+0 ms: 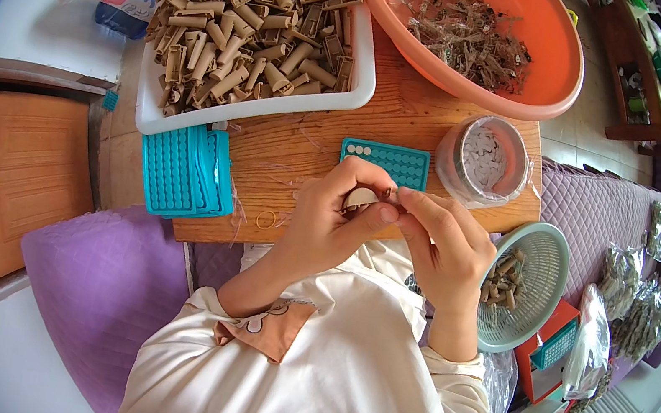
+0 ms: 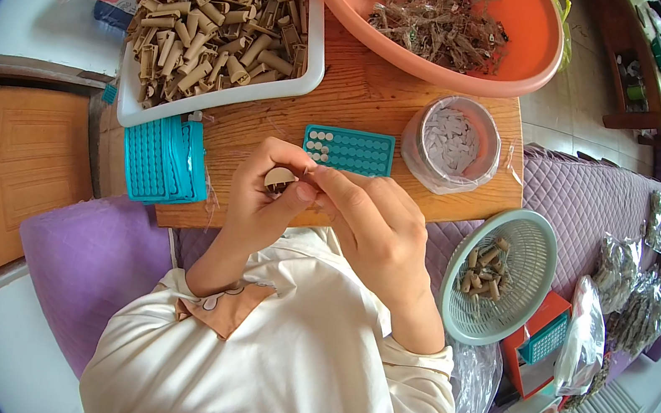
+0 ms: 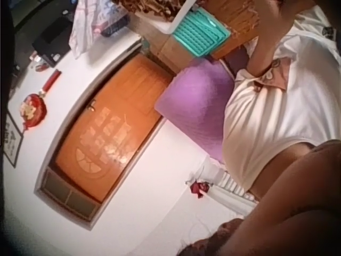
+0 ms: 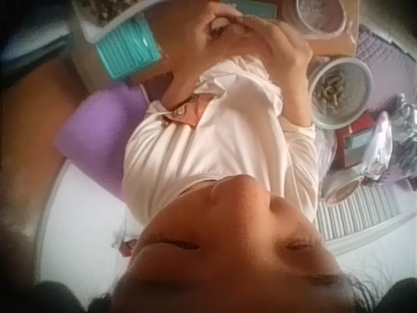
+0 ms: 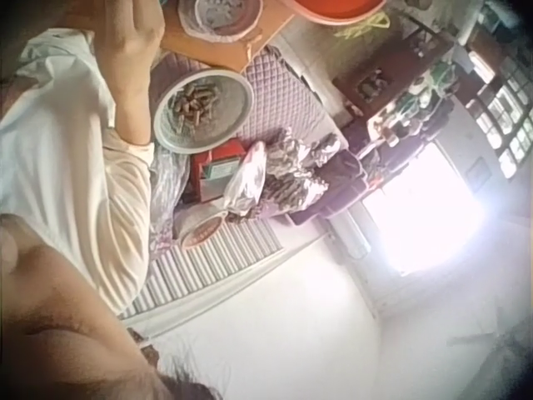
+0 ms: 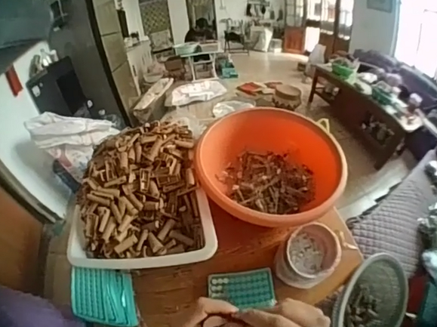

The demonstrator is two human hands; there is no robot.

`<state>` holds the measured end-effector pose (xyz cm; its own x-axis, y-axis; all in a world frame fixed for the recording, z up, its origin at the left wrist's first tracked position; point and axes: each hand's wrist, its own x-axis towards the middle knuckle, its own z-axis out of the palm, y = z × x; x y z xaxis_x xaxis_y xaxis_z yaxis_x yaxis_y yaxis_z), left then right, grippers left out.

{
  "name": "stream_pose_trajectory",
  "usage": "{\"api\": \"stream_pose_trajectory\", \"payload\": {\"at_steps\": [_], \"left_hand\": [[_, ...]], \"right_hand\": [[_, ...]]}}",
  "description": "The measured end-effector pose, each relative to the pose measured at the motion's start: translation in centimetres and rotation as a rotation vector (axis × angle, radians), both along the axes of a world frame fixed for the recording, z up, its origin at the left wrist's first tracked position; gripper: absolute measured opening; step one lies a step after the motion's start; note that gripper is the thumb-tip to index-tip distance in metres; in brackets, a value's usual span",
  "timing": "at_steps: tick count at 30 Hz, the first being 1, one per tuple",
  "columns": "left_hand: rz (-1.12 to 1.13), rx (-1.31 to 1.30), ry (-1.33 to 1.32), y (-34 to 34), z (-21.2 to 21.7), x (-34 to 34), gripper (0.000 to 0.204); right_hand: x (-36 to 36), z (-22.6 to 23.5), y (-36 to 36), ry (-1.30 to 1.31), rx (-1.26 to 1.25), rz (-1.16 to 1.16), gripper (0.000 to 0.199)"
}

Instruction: The person assembles small plastic components into cardboard tubes by hand, working at an assembly table.

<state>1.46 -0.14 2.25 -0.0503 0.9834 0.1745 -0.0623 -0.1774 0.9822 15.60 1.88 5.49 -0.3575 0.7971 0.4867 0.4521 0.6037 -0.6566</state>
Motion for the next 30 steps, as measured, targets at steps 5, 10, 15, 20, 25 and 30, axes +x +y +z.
{"api": "stream_pose_trajectory", "payload": {"at_steps": [5,10,15,20,25,30], "left_hand": [[-0.03,0.011,0.058,0.2,-0.4,0.5,0.032],[-0.244,-0.245,-0.643,0.1,-1.4,0.1,0.044],[-0.106,-0.155,-0.737,0.2,-1.3,1.8,0.031],[-0.246,-0.175,-0.715,-0.1,-1.6,1.3,0.039],[-0.269,-0.106,-0.613,-0.1,-2.8,0.7,0.035],[-0.274,-0.034,-0.516,0.1,-3.1,0.2,0.037]], "right_hand": [[0.6,-0.7,-0.2,0.052,-0.036,-0.051,0.023],[0.8,-0.8,-0.6,0.077,-0.178,-0.093,0.023],[-0.3,-1.7,-1.4,0.386,-0.297,-0.159,0.018],[-0.2,-0.8,-1.5,0.215,-0.171,-0.109,0.017],[-0.4,-1.6,-1.5,0.253,-0.051,-0.097,0.018],[-0.3,-1.4,-1.6,0.246,-0.04,-0.125,0.017]]}}
